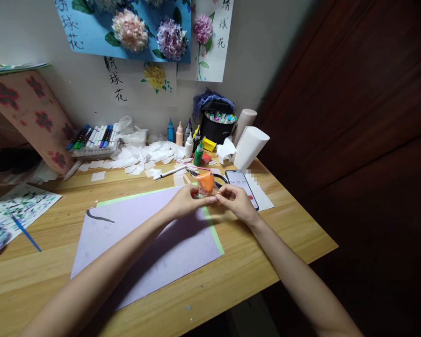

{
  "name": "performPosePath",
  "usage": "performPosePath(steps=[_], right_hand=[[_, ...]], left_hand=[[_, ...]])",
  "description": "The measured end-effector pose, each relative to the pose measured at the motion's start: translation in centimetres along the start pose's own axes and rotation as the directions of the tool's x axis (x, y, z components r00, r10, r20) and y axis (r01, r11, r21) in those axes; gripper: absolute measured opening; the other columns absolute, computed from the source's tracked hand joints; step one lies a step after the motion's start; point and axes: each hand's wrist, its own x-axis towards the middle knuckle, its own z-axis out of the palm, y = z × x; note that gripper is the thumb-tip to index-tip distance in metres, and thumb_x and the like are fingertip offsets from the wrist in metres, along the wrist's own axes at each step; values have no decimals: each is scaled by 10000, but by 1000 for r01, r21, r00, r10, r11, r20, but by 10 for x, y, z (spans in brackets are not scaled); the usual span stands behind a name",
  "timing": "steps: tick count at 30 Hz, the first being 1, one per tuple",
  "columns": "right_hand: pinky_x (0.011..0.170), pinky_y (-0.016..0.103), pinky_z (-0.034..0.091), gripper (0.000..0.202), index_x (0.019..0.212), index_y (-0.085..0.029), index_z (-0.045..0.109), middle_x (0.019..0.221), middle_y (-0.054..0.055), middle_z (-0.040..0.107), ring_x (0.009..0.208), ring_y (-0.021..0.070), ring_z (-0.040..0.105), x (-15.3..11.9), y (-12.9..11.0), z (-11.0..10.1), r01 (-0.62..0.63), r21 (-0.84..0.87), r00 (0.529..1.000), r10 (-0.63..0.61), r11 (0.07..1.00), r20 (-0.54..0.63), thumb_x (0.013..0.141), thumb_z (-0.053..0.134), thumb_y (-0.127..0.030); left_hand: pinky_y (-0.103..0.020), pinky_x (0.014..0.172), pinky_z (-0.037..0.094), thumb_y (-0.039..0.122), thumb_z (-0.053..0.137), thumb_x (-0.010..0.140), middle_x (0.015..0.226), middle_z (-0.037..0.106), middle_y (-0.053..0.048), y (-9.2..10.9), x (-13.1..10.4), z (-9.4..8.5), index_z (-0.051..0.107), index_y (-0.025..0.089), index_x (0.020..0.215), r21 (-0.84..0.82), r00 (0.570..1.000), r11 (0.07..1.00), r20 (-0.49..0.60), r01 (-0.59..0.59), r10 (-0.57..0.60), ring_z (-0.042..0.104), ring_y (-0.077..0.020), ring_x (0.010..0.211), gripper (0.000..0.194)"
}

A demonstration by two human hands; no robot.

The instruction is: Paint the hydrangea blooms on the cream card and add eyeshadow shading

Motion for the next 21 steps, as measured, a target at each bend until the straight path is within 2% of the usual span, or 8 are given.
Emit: performPosePath(steps=[3, 7, 9, 13, 18, 21], right_hand=[[650, 276, 483, 230, 726, -179, 566, 711, 13, 623, 681, 147, 598, 1, 1, 0, 0, 11, 1000, 0, 1000, -18, 725, 647, -395], [658, 287, 487, 231, 730, -180, 565, 709, 15, 631, 686, 156, 606, 2, 1, 1, -9, 6, 1000, 9, 1000, -27, 714, 653, -393], [665, 291, 487, 213, 726, -181, 566, 713, 12, 630, 689, 157, 606, 2, 1, 2, -12, -5, 1000, 11, 1000, -29, 711, 655, -374], [664, 296, 491, 188, 711, -177, 578, 733, 20, 637, 696, 161, 609, 0, 1, 5, -23, -27, 1000, 22, 999, -22, 701, 665, -344], [669, 304, 490, 224, 684, -166, 580, 706, 31, 654, 670, 163, 621, -1, 1, 8, -44, -16, 999, 44, 999, 13, 683, 684, -364], [653, 297, 486, 257, 656, -165, 568, 677, 31, 652, 644, 157, 620, 1, 1, 6, -58, 0, 998, 58, 998, 23, 681, 684, -393]], left_hand=[[-233, 549, 291, 484, 658, 669, 553, 465, 41, -7, 2, 8, 576, 131, 598, -152, 998, 987, 10, 60, -59, 393, -88, 550, 369], [-232, 553, 287, 414, 674, 640, 555, 472, 42, -13, 3, 12, 561, 128, 591, -215, 985, 969, -90, 124, -146, 392, -82, 541, 311], [-230, 544, 282, 390, 662, 640, 555, 457, 43, -15, 2, 13, 530, 135, 566, -181, 978, 977, -157, 109, -138, 388, -84, 541, 297], [-231, 547, 302, 291, 624, 653, 583, 446, 31, -16, 0, 15, 492, 146, 533, -38, 968, 999, -251, 19, -27, 405, -98, 580, 230], [-247, 571, 337, 186, 586, 660, 637, 478, 6, -14, -2, 13, 543, 142, 552, 177, 959, 984, -274, -24, 73, 426, -115, 615, 124], [-253, 571, 361, 177, 618, 652, 667, 531, -13, -16, -2, 11, 613, 137, 630, 169, 966, 985, -249, -26, 68, 460, -130, 626, 46]])
